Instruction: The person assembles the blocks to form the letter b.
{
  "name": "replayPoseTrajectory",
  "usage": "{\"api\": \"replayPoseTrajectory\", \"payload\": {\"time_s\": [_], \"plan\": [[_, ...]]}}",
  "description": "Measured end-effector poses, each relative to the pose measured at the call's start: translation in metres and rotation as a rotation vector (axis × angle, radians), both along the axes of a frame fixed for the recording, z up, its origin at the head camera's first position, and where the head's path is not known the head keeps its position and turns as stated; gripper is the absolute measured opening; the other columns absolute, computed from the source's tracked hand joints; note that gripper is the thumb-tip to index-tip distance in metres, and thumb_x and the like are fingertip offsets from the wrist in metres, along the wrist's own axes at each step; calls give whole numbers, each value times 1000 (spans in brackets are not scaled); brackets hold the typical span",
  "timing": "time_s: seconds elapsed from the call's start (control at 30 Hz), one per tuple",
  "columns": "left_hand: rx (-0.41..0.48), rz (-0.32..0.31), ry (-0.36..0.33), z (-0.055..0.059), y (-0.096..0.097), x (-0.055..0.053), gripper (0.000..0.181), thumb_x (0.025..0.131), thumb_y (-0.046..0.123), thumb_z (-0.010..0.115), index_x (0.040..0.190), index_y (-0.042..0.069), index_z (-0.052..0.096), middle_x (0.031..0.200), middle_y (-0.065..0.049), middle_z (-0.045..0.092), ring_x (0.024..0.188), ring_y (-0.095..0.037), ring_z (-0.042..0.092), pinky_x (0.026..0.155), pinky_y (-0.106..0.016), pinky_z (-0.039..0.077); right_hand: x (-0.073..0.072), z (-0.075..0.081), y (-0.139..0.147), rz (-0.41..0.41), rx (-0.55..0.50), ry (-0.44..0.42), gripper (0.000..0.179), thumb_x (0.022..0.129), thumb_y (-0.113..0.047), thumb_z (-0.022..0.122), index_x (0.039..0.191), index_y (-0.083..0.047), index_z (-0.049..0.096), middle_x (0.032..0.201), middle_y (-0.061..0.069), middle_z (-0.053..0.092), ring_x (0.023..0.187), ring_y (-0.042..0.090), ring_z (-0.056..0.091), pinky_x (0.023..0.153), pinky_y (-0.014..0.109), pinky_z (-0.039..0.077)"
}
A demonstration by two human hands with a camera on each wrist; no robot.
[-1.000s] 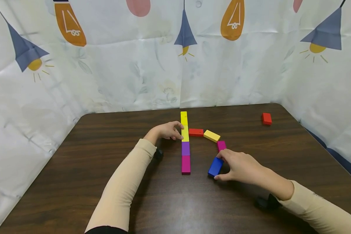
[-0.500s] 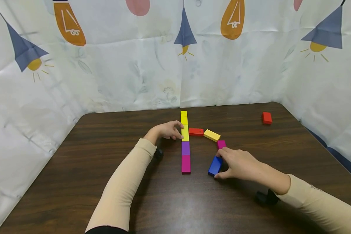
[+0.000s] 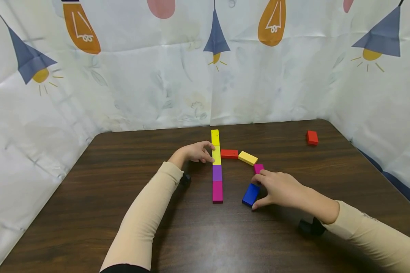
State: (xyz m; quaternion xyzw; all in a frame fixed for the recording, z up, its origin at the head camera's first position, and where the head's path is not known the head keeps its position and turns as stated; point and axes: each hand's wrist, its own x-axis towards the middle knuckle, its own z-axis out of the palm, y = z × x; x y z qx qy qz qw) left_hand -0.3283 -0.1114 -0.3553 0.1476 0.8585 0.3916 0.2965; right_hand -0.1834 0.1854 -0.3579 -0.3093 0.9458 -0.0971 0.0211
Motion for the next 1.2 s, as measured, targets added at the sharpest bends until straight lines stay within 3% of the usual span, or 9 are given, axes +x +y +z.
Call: {"api": "replayPoseTrajectory", "payload": {"time_s": [0.2, 0.5, 1.2], "plan": [[0, -3, -1, 1, 0, 0, 47, 97, 12, 71, 137, 5, 46, 88, -2, 63, 72, -12, 52, 62, -23, 37, -3, 4, 5, 76, -58, -26, 52, 79, -41, 90, 119, -13, 72, 88, -8, 53, 75, 5, 49, 58, 23, 42], [4, -4, 8, 0, -1, 1, 47, 97, 12, 71, 136, 5, 46, 87, -2, 65, 73, -12, 53, 62, -23, 37, -9, 2, 7, 98, -54, -69, 37, 86, -20, 85, 120, -14, 73, 84, -9, 52, 73, 5, 48, 57, 24, 40], [7, -2, 9, 0, -1, 1, 47, 97, 12, 71, 136, 5, 47, 86, -2, 64, 71, -12, 52, 61, -23, 36, -15, -1, 16, 107, -91, -20, 29, 84, -16, 87, 110, -15, 74, 80, -12, 48, 69, 2, 46, 56, 23, 39]]}}
